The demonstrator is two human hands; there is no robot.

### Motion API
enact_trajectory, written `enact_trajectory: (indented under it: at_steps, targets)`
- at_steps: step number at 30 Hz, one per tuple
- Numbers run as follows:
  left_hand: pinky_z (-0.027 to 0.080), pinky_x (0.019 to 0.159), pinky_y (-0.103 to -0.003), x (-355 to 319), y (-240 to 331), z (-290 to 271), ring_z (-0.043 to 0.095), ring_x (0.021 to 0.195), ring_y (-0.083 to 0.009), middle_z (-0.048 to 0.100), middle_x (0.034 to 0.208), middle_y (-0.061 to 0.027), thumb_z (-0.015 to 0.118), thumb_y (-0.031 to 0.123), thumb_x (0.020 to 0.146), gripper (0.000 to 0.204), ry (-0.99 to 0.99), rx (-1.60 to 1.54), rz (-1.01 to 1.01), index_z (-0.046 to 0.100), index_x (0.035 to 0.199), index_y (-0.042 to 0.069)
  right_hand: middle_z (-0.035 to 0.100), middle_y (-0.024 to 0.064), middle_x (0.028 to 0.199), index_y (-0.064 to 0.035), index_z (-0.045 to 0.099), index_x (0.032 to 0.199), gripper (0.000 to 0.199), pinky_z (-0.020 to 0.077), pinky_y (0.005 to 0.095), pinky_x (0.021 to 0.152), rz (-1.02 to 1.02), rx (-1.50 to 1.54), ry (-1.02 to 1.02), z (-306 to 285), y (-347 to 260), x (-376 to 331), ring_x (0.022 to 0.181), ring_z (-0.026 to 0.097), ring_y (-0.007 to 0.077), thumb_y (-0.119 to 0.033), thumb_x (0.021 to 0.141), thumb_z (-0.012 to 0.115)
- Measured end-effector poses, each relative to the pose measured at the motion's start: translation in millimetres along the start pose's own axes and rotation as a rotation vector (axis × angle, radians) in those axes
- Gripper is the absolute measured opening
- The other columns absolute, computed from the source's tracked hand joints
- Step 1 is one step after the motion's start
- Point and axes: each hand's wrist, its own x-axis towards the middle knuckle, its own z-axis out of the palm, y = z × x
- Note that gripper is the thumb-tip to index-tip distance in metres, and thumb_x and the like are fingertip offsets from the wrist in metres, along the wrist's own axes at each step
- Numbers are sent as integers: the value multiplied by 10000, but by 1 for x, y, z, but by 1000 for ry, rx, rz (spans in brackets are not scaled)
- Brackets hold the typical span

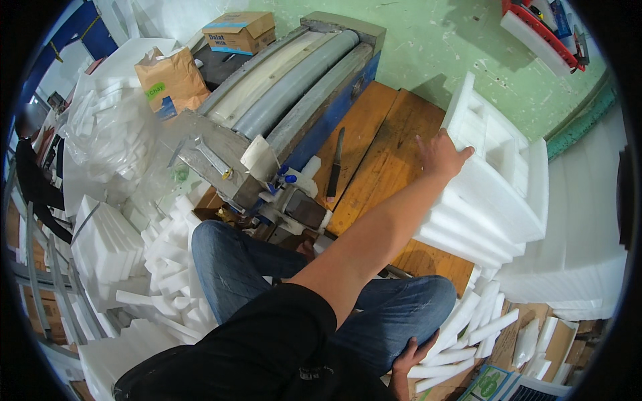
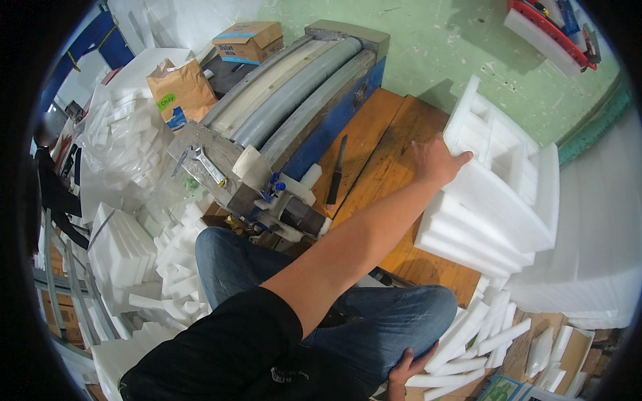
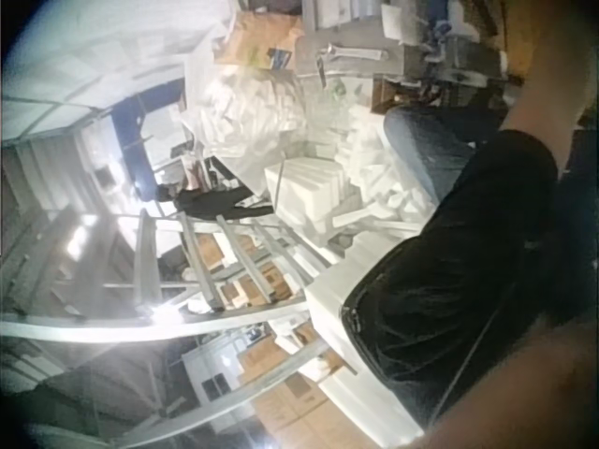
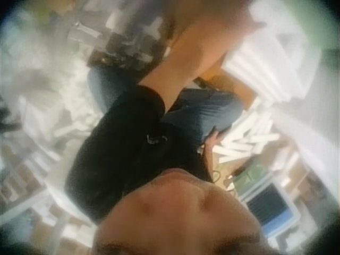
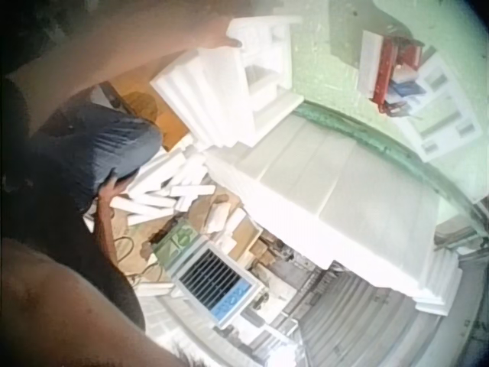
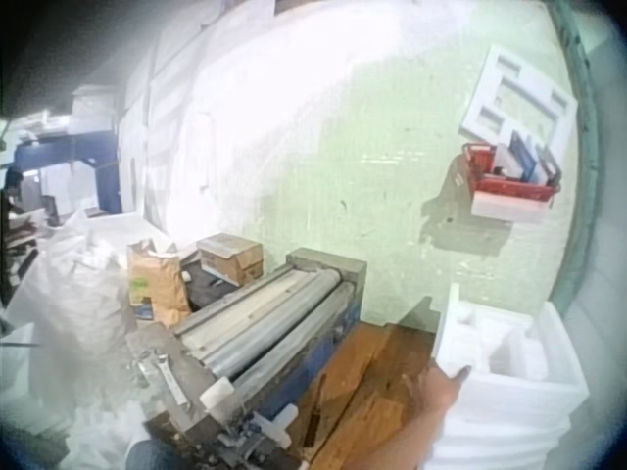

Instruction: The person sits on the floor and assembles a custom styrofoam packaging insert by hand. They pick up individual styrofoam pieces, align them, and press them together to form a larger structure, occasionally adjusting the position of the pieces.

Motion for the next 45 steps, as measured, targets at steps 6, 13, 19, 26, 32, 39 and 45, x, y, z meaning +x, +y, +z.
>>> enact_trajectory:
  at_steps: [6, 13, 19, 26, 32, 39, 45]
  targets:
    - [137, 1282, -576, 0, 2, -1, 667, 1165, -373, 736, 1111, -232, 789, 484, 850, 688, -3, -16, -12, 600, 1245, -46, 352, 304, 1602, 129, 302, 1551, 762, 148, 460, 1262, 6, -6, -13, 0, -4, 3, 1509, 300, 401, -223, 917, 536]
    - [143, 1280, -573, 2, -3, 5, 677, 1146, -374, 734, 1115, -239, 785, 505, 846, 719, 39, -11, -2, 590, 1259, -51, 348, 299, 1606, 128, 300, 1552, 758, 142, 456, 1265, -5, -8, -16, 1, 2, 3, 1516, 292, 397, -218, 918, 532]
    - [139, 1279, -576, 1, -2, 3, 668, 1175, -353, 721, 1163, -240, 792, 514, 840, 780, 20, 19, -16, 564, 1311, -65, 347, 296, 1607, 125, 301, 1551, 756, 147, 458, 1266, 7, -46, -15, 2, -5, 3, 1516, 290, 404, -219, 914, 518]
    - [104, 1280, -586, 1, -2, 0, 632, 1246, -324, 695, 1244, -233, 815, 473, 839, 844, -10, -40, -27, 519, 1379, -104, 313, 300, 1620, 103, 264, 1575, 830, 130, 486, 1267, 46, -27, -34, 0, 0, 4, 1520, 267, 415, -285, 903, 557]
    - [93, 1278, -593, 3, -3, 3, 623, 1266, -320, 687, 1266, -230, 808, 471, 845, 863, -25, -33, -39, 494, 1404, -107, 315, 299, 1619, 96, 271, 1576, 831, 140, 490, 1263, 21, -10, -21, 2, 7, 1, 1517, 271, 417, -300, 905, 563]
    - [106, 1277, -591, 4, -2, 8, 624, 1264, -329, 681, 1282, -235, 788, 502, 852, 912, -33, -7, -33, 462, 1445, -110, 323, 304, 1613, 110, 274, 1567, 847, 142, 490, 1262, 36, -6, -32, -1, -2, 3, 1512, 279, 419, -333, 911, 575]
    - [175, 1265, -583, 1, -3, 3, 663, 1201, -355, 722, 1175, -249, 781, 558, 835, 777, 52, 35, -34, 581, 1305, -28, 315, 301, 1621, 121, 273, 1562, 823, 142, 484, 1263, 14, -8, -47, 1, -4, 3, 1519, 272, 415, -306, 922, 565]
